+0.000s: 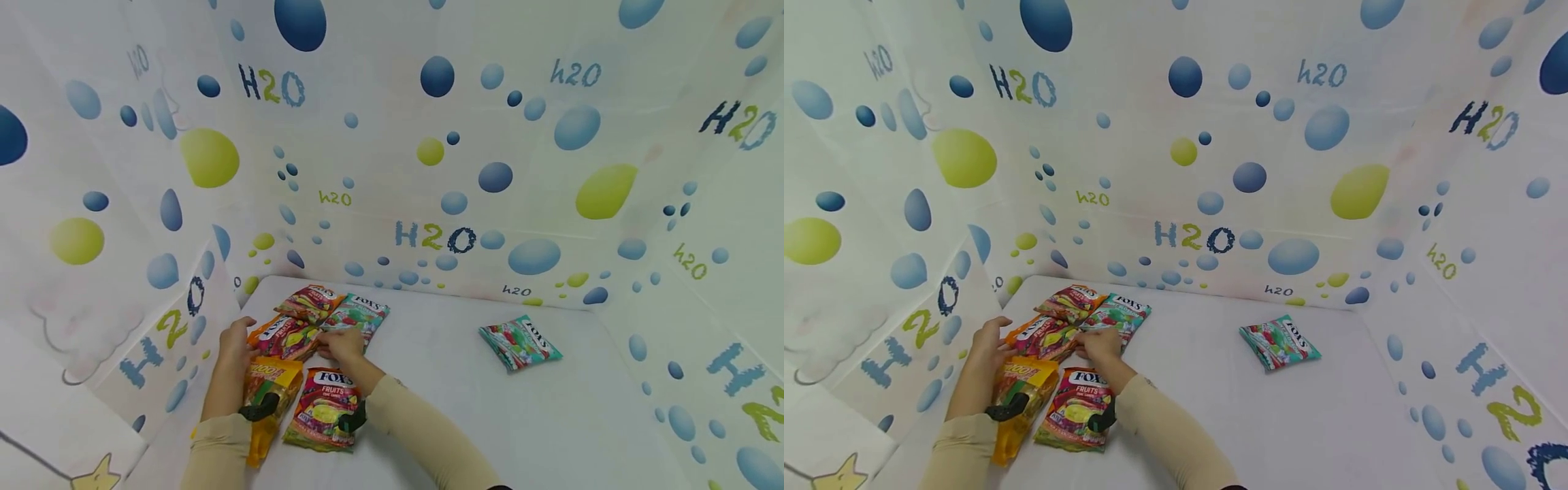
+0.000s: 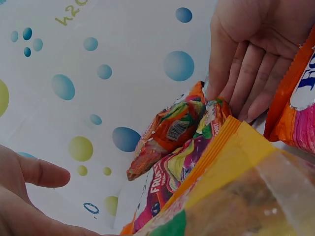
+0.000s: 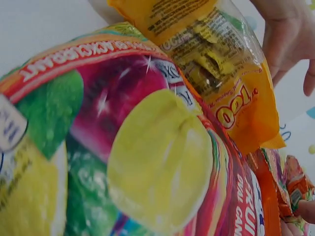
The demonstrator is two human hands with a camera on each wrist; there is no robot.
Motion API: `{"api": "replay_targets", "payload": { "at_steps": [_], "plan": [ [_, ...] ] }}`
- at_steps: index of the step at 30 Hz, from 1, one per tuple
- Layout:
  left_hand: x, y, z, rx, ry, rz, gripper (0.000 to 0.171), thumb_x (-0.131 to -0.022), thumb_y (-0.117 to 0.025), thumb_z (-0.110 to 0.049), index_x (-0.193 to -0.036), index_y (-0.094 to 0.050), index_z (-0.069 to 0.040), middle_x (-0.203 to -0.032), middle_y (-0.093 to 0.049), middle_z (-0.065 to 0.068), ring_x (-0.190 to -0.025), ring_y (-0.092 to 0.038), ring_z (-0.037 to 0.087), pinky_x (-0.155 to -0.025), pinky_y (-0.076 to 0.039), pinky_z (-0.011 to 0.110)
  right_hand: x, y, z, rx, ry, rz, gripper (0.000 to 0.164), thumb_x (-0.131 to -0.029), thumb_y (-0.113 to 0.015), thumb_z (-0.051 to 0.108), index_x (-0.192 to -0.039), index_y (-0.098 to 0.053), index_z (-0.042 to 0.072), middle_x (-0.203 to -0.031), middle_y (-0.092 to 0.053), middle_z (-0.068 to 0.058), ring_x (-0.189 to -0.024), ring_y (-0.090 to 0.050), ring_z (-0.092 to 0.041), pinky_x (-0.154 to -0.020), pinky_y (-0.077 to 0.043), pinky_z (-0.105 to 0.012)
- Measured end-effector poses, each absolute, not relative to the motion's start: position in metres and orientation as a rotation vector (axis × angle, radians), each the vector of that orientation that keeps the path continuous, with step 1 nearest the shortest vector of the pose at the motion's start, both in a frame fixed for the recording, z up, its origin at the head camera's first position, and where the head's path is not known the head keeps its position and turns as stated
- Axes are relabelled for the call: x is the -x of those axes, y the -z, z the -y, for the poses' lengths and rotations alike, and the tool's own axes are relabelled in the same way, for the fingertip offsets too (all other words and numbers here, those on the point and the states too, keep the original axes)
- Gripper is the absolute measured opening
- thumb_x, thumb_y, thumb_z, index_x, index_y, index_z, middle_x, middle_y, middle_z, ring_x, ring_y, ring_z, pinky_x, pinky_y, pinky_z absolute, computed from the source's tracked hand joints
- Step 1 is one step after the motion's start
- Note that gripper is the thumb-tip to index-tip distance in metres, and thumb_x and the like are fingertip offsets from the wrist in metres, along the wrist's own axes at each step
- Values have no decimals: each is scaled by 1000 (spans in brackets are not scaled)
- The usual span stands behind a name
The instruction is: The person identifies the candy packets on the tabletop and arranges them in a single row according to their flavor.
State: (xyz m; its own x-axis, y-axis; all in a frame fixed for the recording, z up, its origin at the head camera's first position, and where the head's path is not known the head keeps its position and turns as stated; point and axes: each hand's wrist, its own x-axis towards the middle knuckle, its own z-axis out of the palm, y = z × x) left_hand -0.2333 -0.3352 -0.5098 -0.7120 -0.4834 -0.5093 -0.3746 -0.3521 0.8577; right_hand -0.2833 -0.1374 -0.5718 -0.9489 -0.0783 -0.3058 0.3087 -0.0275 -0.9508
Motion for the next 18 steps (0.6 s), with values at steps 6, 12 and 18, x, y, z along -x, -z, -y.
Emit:
{"api": "replay_targets", "payload": {
  "at_steps": [6,12,18],
  "plan": [
    [233,508,334,-1180,2253,1701,78,-105,-44,-31,-167,-3,-7,-172,-8,22,-152,-28,37,-120,-37,39,285,572,141,-248,2152,-1901,13,-92,-80,10,-99,-80,-1,-88,-78,-13,-83,-79,-28,-78,-64,-40],
    [231,507,330,-1200,2251,1721,78,-105,-44,-31,-167,-3,-6,-169,-17,24,-143,-33,32,-120,-37,36,284,575,145,-265,2213,-1815,10,-93,-77,6,-101,-80,0,-91,-78,-12,-83,-78,-27,-79,-65,-41],
    [232,508,328,-1186,2279,1685,80,-106,-45,-32,-167,1,-8,-171,-12,22,-148,-30,32,-122,-35,35,286,577,148,-265,2256,-1833,10,-92,-78,5,-102,-80,2,-92,-78,-11,-81,-78,-25,-76,-65,-39]
  ]
}}
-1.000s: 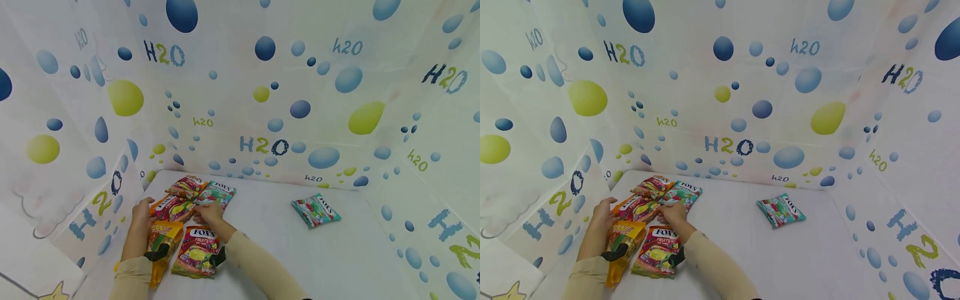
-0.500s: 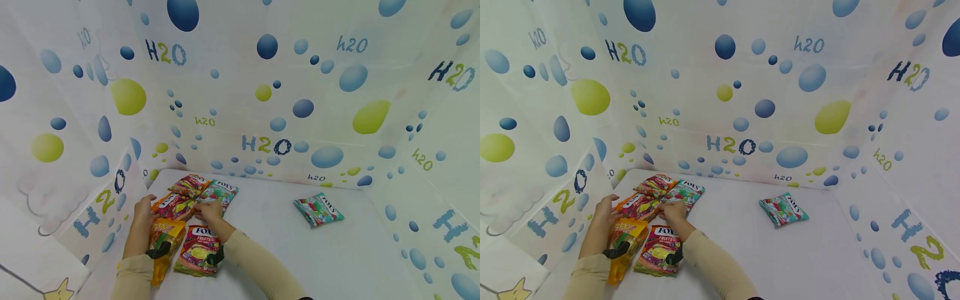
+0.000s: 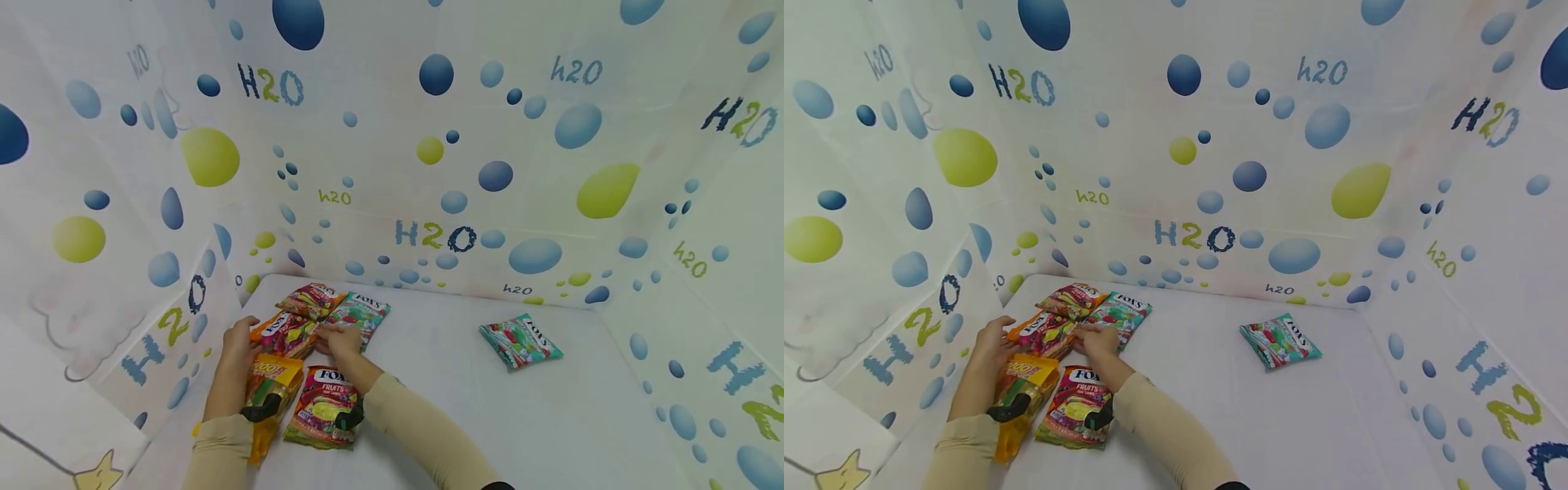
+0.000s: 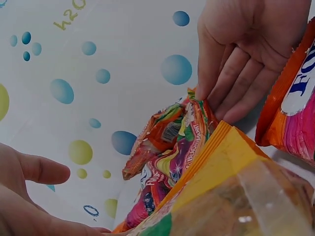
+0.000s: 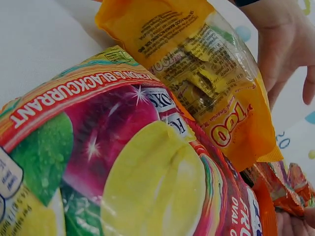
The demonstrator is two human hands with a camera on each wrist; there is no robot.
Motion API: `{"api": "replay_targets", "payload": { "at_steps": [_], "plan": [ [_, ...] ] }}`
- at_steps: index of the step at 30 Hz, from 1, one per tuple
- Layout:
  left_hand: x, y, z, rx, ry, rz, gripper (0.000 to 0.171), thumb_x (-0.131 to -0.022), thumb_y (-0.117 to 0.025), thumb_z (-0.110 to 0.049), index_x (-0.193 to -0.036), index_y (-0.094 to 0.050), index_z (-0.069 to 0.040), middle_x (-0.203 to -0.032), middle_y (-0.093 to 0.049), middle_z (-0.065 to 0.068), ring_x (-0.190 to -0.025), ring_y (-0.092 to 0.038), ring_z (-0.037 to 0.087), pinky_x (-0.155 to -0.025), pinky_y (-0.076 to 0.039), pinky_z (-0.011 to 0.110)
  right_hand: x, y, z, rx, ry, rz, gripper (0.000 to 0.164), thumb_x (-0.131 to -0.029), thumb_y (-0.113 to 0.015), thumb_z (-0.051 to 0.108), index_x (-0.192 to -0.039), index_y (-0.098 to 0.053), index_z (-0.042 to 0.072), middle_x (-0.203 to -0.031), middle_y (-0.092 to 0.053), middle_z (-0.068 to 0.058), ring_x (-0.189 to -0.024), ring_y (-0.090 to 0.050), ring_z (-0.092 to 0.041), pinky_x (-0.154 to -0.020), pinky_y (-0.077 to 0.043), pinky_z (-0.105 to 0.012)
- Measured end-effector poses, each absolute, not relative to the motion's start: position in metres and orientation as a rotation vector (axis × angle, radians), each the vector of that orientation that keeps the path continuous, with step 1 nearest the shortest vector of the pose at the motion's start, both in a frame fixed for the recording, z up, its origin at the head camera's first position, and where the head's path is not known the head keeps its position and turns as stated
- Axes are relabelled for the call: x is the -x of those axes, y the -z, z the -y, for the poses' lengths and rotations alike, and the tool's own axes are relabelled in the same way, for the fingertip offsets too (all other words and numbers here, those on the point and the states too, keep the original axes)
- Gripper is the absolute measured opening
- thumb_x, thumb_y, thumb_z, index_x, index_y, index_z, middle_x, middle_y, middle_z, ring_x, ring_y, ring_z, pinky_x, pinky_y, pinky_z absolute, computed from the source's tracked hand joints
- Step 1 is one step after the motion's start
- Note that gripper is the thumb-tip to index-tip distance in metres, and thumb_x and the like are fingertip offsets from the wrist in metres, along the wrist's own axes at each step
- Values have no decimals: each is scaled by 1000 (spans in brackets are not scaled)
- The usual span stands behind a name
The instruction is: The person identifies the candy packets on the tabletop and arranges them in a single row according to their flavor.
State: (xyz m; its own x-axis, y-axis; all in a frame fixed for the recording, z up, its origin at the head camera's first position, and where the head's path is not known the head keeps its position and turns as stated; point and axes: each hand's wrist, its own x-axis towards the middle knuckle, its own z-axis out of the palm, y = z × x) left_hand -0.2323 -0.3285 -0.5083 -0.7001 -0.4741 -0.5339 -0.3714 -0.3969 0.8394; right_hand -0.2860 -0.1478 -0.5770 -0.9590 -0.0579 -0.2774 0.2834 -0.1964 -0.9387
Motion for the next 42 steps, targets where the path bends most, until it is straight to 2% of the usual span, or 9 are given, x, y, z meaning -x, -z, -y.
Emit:
{"api": "replay_targets", "payload": {
  "at_steps": [6,9,15,22,29,33,37,40,42],
  "plan": [
    [231,509,327,-1156,2294,1674,81,-107,-44,-31,-167,5,-10,-172,-6,20,-152,-26,34,-123,-34,36,290,578,147,-245,2298,-1781,12,-92,-78,6,-104,-80,4,-98,-77,-9,-85,-77,-22,-80,-65,-39],
    [231,509,325,-1150,2281,1676,82,-106,-45,-31,-166,6,-10,-172,-10,20,-150,-30,33,-122,-36,35,292,577,145,-218,2315,-1778,13,-92,-78,7,-105,-80,4,-100,-77,-9,-86,-76,-21,-81,-64,-39],
    [227,509,320,-1042,2249,1670,84,-105,-49,-29,-165,5,-4,-169,-15,24,-143,-40,35,-119,-40,41,295,572,141,-199,2348,-1732,16,-93,-76,3,-108,-79,-1,-100,-78,-11,-84,-77,-22,-83,-64,-42],
    [225,500,310,-993,2213,1674,79,-106,-50,-33,-165,-7,-2,-167,-21,22,-135,-47,32,-114,-46,38,302,562,134,-151,2399,-1659,21,-93,-75,1,-112,-76,-6,-99,-77,-14,-81,-76,-20,-81,-65,-38],
    [217,488,302,-953,2255,1610,83,-106,-49,-30,-165,2,-3,-166,-21,23,-136,-47,32,-113,-47,39,297,550,121,-99,2371,-1599,22,-96,-73,4,-115,-75,-6,-104,-77,-14,-87,-77,-22,-82,-64,-35],
    [211,482,298,-906,2264,1620,78,-107,-48,-30,-164,-4,0,-164,-26,23,-137,-49,33,-112,-47,39,292,544,111,-57,2366,-1560,28,-96,-72,5,-121,-72,-9,-103,-77,-18,-89,-78,-25,-86,-63,-40],
    [206,476,291,-859,2280,1632,75,-107,-47,-29,-165,-8,-1,-163,-26,20,-137,-50,32,-112,-47,38,289,541,100,-32,2384,-1500,26,-96,-74,7,-119,-74,-6,-105,-77,-19,-91,-77,-26,-90,-62,-42],
    [203,471,286,-825,2289,1627,70,-108,-47,-29,-163,-16,0,-159,-28,17,-136,-50,31,-113,-47,38,287,538,92,-5,2406,-1468,25,-96,-74,8,-118,-74,-4,-109,-76,-19,-94,-77,-27,-94,-60,-45],
    [203,469,282,-787,2297,1632,62,-108,-48,-28,-158,-28,2,-154,-32,15,-135,-50,30,-114,-46,39,285,536,86,3,2432,-1442,26,-95,-75,7,-119,-74,-5,-111,-76,-19,-96,-77,-27,-95,-59,-45]
  ]
}}
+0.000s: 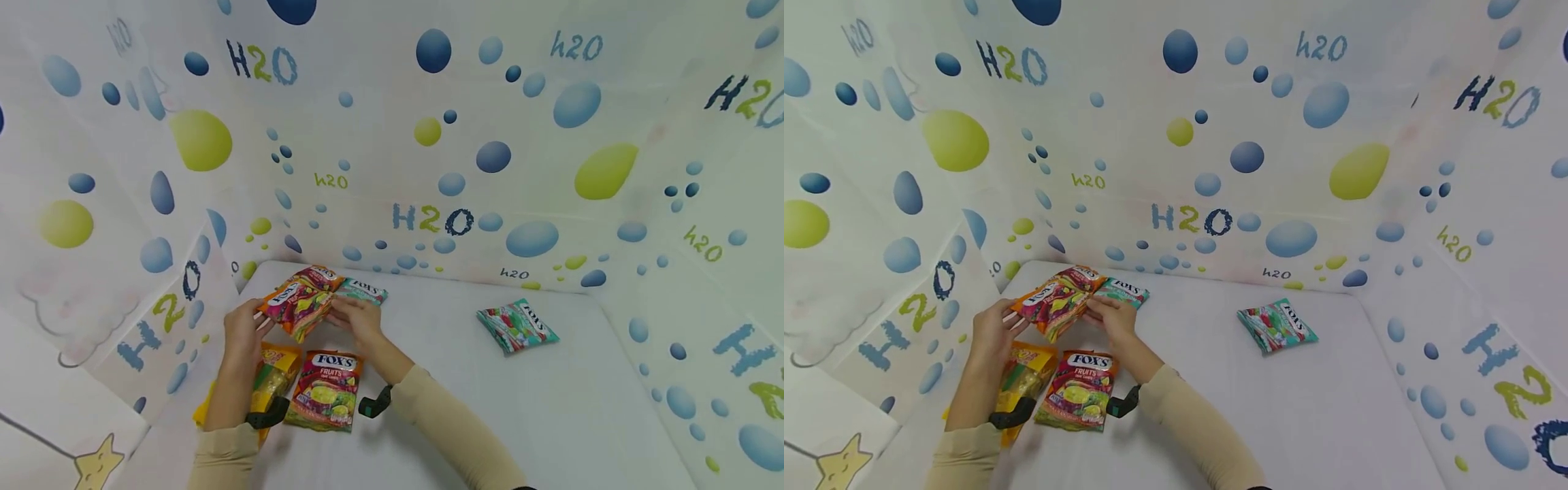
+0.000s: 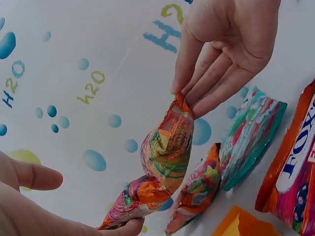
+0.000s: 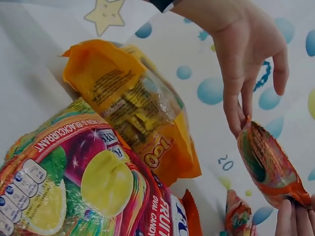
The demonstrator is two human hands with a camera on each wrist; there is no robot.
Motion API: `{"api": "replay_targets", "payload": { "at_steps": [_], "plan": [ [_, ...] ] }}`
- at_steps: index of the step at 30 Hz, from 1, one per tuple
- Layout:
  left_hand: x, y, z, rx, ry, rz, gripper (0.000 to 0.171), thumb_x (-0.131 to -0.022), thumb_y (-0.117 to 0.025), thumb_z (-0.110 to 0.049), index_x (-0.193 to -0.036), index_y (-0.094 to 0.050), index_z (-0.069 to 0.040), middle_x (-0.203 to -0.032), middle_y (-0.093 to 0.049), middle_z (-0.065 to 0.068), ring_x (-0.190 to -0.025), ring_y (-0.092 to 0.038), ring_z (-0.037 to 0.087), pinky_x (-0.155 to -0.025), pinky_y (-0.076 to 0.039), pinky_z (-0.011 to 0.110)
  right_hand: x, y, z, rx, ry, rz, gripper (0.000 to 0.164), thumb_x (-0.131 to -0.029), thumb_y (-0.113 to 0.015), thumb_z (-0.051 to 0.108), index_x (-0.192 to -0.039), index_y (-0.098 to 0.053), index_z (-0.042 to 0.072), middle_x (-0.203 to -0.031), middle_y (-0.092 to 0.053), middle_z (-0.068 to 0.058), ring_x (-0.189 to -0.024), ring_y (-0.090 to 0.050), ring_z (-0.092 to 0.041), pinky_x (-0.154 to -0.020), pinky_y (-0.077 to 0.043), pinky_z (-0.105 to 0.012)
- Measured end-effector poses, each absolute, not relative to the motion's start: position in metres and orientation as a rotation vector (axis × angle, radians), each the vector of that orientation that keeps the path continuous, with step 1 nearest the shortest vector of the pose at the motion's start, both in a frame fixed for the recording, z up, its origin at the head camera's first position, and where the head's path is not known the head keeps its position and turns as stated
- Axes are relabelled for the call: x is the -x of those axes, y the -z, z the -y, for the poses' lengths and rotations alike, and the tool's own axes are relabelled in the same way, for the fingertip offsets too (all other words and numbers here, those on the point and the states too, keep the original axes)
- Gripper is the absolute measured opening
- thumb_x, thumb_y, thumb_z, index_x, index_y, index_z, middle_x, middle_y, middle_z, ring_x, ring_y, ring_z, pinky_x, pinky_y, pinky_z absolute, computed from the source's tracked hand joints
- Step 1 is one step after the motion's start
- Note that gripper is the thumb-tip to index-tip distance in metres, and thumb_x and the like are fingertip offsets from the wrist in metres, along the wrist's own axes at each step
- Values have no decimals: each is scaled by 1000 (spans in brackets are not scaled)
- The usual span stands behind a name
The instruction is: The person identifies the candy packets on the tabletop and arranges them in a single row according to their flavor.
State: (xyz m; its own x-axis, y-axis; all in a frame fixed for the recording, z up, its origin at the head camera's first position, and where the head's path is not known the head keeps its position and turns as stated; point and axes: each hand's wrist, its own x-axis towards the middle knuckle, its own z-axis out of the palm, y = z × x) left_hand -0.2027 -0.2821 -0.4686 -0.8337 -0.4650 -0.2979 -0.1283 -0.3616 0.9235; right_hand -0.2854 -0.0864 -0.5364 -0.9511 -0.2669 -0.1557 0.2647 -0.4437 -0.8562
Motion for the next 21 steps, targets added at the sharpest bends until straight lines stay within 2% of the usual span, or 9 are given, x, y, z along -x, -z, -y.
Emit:
{"api": "replay_targets", "payload": {
  "at_steps": [2,5,13,17,21],
  "plan": [
    [202,467,278,-752,2299,1645,54,-108,-48,-29,-150,-38,3,-149,-35,13,-133,-51,29,-115,-45,39,283,534,81,-8,2450,-1422,28,-94,-76,6,-119,-73,-5,-112,-76,-19,-97,-77,-27,-96,-59,-45],
    [203,465,274,-695,2315,1668,47,-109,-48,-29,-142,-44,3,-148,-37,12,-132,-51,29,-116,-45,39,280,533,73,-44,2474,-1404,30,-92,-79,6,-120,-74,-4,-113,-76,-19,-97,-77,-26,-92,-61,-40],
    [205,465,263,-585,2366,1726,70,-109,-47,-31,-163,-17,2,-160,-27,18,-132,-50,29,-117,-43,38,273,532,57,-110,2487,-1421,33,-91,-80,4,-122,-72,-6,-116,-74,-21,-94,-77,-24,-90,-62,-36],
    [207,466,259,-552,2387,1749,67,-110,-46,-32,-163,-22,2,-157,-31,18,-130,-51,28,-118,-43,38,267,532,49,-130,2475,-1440,39,-91,-80,5,-126,-69,-7,-116,-74,-21,-96,-77,-25,-90,-62,-37],
    [209,467,253,-508,2420,1759,63,-111,-45,-31,-163,-25,-1,-162,-29,19,-133,-49,29,-119,-41,40,262,533,39,-122,2476,-1453,38,-91,-80,6,-124,-69,-9,-112,-75,-20,-97,-77,-25,-91,-61,-37]
  ]
}}
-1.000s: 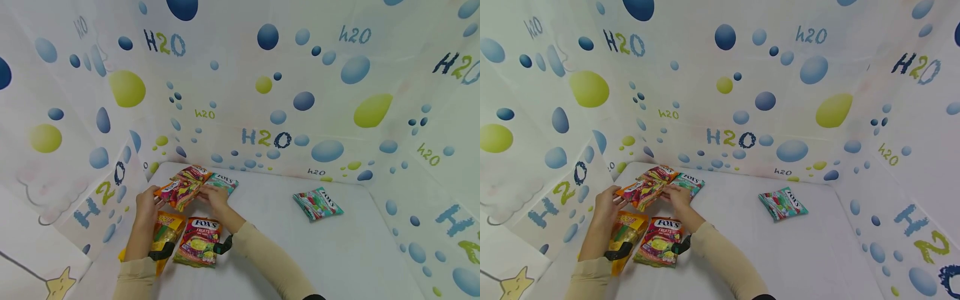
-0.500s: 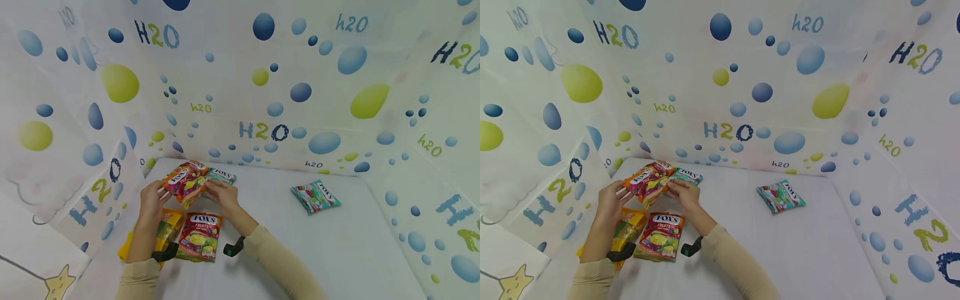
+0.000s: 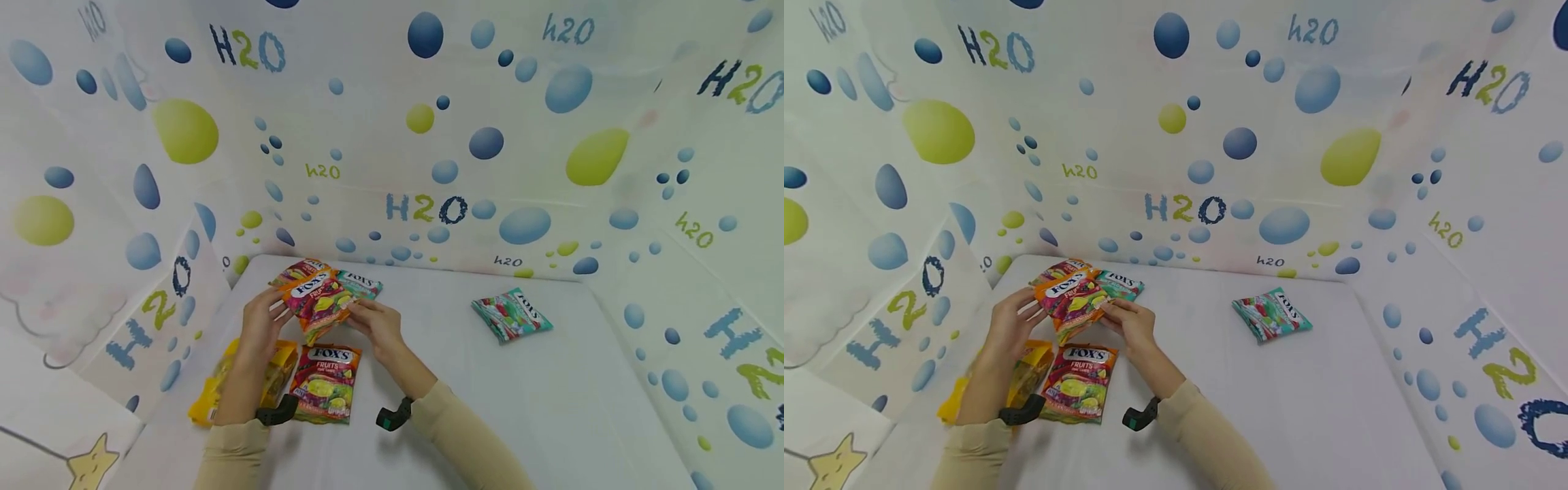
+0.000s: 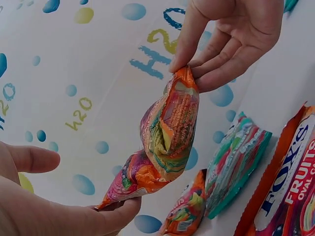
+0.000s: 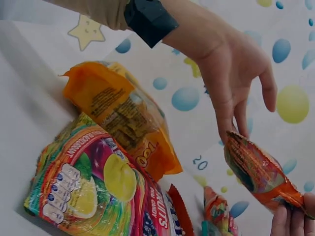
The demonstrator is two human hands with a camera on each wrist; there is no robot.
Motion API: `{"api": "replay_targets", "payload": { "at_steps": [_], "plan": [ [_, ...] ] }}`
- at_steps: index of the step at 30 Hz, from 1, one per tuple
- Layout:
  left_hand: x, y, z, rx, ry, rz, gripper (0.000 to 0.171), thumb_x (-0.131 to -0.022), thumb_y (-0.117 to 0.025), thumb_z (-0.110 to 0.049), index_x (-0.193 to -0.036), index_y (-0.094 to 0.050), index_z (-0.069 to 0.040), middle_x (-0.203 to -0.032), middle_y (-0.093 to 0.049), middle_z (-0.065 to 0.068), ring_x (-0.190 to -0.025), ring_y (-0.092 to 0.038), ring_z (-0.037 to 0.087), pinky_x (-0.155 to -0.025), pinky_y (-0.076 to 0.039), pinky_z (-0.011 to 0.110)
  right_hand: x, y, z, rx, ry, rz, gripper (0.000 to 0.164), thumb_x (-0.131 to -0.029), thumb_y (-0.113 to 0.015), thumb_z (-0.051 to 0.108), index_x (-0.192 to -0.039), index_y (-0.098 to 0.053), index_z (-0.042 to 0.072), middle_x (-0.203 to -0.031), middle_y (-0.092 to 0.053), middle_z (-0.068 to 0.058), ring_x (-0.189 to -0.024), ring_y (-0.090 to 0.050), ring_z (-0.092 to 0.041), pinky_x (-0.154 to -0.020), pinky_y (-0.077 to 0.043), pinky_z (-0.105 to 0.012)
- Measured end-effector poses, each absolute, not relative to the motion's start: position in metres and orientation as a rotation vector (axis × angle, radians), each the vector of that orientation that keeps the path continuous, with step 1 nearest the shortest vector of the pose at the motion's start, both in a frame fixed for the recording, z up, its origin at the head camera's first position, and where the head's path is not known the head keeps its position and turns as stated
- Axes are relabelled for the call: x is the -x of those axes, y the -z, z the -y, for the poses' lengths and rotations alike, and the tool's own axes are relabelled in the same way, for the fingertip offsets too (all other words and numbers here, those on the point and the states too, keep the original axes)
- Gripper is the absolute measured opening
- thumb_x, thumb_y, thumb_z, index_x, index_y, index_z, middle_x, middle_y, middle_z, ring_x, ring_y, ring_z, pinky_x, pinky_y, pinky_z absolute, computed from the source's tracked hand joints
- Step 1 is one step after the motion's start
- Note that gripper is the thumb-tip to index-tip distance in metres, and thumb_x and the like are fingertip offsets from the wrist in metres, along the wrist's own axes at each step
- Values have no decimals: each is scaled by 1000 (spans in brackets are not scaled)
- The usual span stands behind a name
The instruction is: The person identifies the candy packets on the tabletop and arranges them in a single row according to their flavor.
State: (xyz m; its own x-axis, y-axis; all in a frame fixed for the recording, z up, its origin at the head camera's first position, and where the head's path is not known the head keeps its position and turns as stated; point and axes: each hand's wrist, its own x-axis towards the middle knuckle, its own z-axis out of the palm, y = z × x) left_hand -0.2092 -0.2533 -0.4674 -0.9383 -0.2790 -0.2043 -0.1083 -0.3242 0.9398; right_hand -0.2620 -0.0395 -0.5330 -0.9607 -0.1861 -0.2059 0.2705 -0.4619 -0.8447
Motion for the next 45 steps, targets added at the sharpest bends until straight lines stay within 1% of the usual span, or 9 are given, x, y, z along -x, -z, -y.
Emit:
{"api": "replay_targets", "payload": {
  "at_steps": [3,6,16,24,29,33,36,41,45],
  "plan": [
    [211,468,251,-478,2446,1766,62,-111,-45,-32,-163,-25,-4,-162,-28,18,-135,-48,30,-119,-41,39,258,532,32,-125,2473,-1453,35,-90,-81,7,-120,-71,-8,-109,-76,-18,-96,-77,-24,-91,-61,-38],
    [212,469,248,-420,2468,1781,56,-112,-44,-32,-158,-31,-5,-159,-31,17,-133,-48,30,-119,-41,39,254,529,25,-135,2469,-1450,33,-90,-80,8,-118,-71,-7,-108,-76,-17,-96,-77,-23,-92,-61,-38],
    [214,471,235,-300,2487,1847,57,-112,-42,-27,-160,-31,3,-163,-30,19,-139,-42,34,-123,-35,45,245,524,7,-200,2466,-1463,29,-92,-79,9,-116,-69,-4,-110,-76,-17,-98,-76,-23,-91,-62,-36],
    [215,473,227,-253,2523,1825,53,-112,-39,-17,-159,-31,6,-161,-33,21,-141,-43,32,-121,-36,42,237,528,-3,-199,2443,-1466,21,-92,-77,9,-109,-70,-2,-111,-76,-16,-101,-76,-23,-93,-61,-36],
    [213,475,219,-228,2576,1775,55,-111,-40,-13,-161,-24,5,-166,-25,23,-151,-32,35,-126,-28,43,230,531,-8,-182,2436,-1473,21,-93,-77,11,-108,-68,-1,-111,-76,-15,-101,-75,-23,-94,-60,-38],
    [212,478,213,-215,2619,1739,59,-110,-40,-10,-163,-16,4,-172,-7,20,-158,-15,35,-129,-19,42,226,532,-12,-160,2459,-1460,19,-94,-76,12,-105,-66,1,-109,-75,-14,-101,-75,-23,-95,-60,-39],
    [210,480,210,-222,2653,1696,60,-110,-40,-9,-163,-14,3,-173,1,16,-159,-7,34,-129,-18,40,222,533,-14,-132,2470,-1453,17,-94,-76,12,-102,-64,3,-109,-74,-13,-101,-74,-23,-97,-60,-40],
    [208,486,205,-230,2666,1690,61,-111,-40,-11,-164,-11,2,-173,8,14,-160,0,35,-129,-17,39,215,538,-18,-98,2476,-1443,14,-94,-74,9,-98,-60,5,-109,-68,-11,-102,-72,-22,-100,-58,-43],
    [207,493,202,-221,2643,1739,61,-111,-41,-17,-163,-13,0,-172,-4,18,-158,-10,36,-128,-21,46,209,542,-21,-79,2487,-1426,12,-95,-71,6,-95,-59,7,-109,-65,-10,-103,-70,-22,-101,-57,-44]
  ]
}}
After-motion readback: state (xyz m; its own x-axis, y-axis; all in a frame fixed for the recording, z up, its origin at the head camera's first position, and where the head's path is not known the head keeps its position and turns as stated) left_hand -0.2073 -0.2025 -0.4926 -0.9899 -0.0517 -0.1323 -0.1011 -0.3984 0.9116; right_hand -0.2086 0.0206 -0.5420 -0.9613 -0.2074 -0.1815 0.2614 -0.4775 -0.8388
